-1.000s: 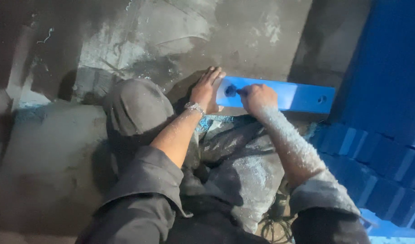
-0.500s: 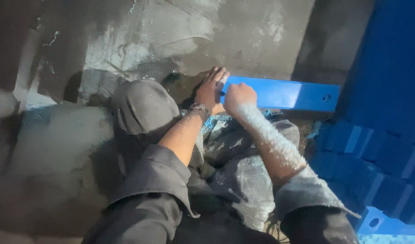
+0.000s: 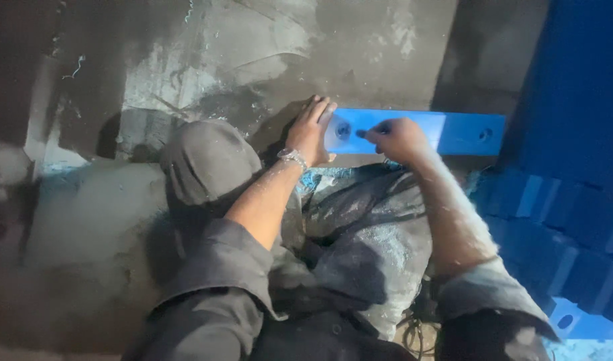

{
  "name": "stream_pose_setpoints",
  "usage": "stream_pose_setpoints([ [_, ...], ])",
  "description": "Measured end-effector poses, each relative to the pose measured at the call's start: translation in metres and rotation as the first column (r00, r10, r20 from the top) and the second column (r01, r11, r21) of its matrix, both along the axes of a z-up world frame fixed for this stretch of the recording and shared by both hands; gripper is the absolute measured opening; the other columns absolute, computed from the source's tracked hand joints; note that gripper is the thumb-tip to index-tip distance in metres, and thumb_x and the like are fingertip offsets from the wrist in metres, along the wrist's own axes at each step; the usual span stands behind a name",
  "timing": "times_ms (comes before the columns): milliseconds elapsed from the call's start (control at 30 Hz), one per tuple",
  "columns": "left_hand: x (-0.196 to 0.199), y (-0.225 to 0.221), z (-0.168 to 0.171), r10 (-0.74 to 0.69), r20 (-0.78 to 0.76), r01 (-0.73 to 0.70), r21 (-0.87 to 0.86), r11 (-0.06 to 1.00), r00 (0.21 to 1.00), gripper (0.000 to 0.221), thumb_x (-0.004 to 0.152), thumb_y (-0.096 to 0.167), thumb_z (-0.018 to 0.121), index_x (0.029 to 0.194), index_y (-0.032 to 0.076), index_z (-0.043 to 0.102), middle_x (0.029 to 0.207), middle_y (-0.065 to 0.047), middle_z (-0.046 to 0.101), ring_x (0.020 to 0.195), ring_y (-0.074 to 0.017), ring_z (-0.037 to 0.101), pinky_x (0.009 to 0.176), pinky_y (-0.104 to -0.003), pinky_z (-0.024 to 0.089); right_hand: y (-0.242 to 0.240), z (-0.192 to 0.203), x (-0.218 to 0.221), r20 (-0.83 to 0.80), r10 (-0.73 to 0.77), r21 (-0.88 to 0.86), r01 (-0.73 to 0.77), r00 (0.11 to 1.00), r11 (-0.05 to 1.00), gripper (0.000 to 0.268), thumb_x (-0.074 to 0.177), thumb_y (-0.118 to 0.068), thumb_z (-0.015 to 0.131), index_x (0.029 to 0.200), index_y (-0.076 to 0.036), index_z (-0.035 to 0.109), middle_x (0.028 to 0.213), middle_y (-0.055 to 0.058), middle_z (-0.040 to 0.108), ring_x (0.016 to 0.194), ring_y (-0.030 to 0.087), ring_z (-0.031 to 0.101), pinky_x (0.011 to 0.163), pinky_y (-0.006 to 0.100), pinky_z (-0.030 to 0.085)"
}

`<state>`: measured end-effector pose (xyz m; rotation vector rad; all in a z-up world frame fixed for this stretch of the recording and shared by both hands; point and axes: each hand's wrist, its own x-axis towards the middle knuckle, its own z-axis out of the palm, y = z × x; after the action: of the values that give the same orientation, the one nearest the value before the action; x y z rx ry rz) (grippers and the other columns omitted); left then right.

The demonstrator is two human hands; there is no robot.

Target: Using a hand grinder to smooth the edges of blue plastic components and marking hole details with a pen.

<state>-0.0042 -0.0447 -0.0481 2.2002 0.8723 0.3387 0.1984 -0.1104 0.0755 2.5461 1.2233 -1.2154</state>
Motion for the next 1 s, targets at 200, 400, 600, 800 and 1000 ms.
stream_pose_setpoints([
  [200, 0.002, 0.007, 0.061, -0.107, -0.177, 0.092, -0.09, 0.992, 0.978, 0.104, 0.053, 0.036, 0.092, 0.146, 0.016, 0.05, 0.145, -0.014, 0.048, 0.134, -0.037, 0.047, 0.107, -0.047, 0.044, -0.102, 0.052, 0.022, -0.426, -0.581, 0.226, 0.703, 0.694, 0.674, 0.035, 0.101, -0.032, 0.071, 0.118, -0.002, 0.075, 0.083, 0.002, 0.062, 0.068, 0.01, 0.052, 0.061, 0.025, 0.04],
  [400, 0.0, 0.0, 0.073, -0.232, -0.052, 0.158, -0.587, 0.794, 0.971, 0.076, 0.076, 0.069, 0.07, 0.137, 0.023, 0.063, 0.135, -0.015, 0.063, 0.127, -0.0335, 0.057, 0.107, -0.048, 0.044, -0.192, 0.021, 0.015, -0.701, -0.506, 0.359, 0.862, 0.503, 0.358, 0.027, 0.099, -0.019, 0.064, 0.119, -0.001, 0.067, 0.099, -0.001, 0.071, 0.087, 0.007, 0.066, 0.078, 0.02, 0.053],
  [600, -0.021, -0.024, 0.082, 0.148, -0.033, -0.025, -0.998, -0.052, 0.989, 0.074, 0.084, 0.069, 0.05, 0.131, 0.013, 0.06, 0.115, -0.015, 0.071, 0.099, -0.0286, 0.068, 0.084, -0.048, 0.054, -0.18, 0.045, -0.043, -0.463, -0.377, 0.461, 0.582, 0.802, 0.67, 0.025, 0.096, -0.019, 0.068, 0.118, -0.007, 0.069, 0.094, 0.003, 0.073, 0.079, 0.009, 0.064, 0.066, 0.026, 0.049],
  [800, -0.034, -0.054, 0.084, 0.283, -0.102, -0.062, -0.987, -0.148, 0.954, 0.07, 0.086, 0.069, 0.051, 0.125, 0.012, 0.062, 0.107, -0.012, 0.07, 0.089, -0.0232, 0.066, 0.077, -0.04, 0.053, -0.143, 0.092, -0.082, 0.092, -0.039, 0.733, -0.041, 0.995, 0.679, 0.021, 0.093, -0.02, 0.076, 0.113, -0.012, 0.075, 0.094, 0.008, 0.072, 0.08, 0.026, 0.07, 0.069, 0.037, 0.055],
  [1000, -0.04, -0.078, 0.088, 0.382, -0.09, -0.094, -0.996, -0.007, 0.92, 0.064, 0.086, 0.066, 0.056, 0.122, 0.013, 0.064, 0.102, -0.008, 0.07, 0.087, -0.0209, 0.066, 0.078, -0.037, 0.05, -0.14, 0.09, -0.075, 0.439, 0.198, 0.552, -0.437, 0.876, 0.71, 0.026, 0.085, -0.027, 0.079, 0.11, -0.019, 0.077, 0.083, 0.006, 0.063, 0.075, 0.028, 0.067, 0.065, 0.04, 0.053],
])
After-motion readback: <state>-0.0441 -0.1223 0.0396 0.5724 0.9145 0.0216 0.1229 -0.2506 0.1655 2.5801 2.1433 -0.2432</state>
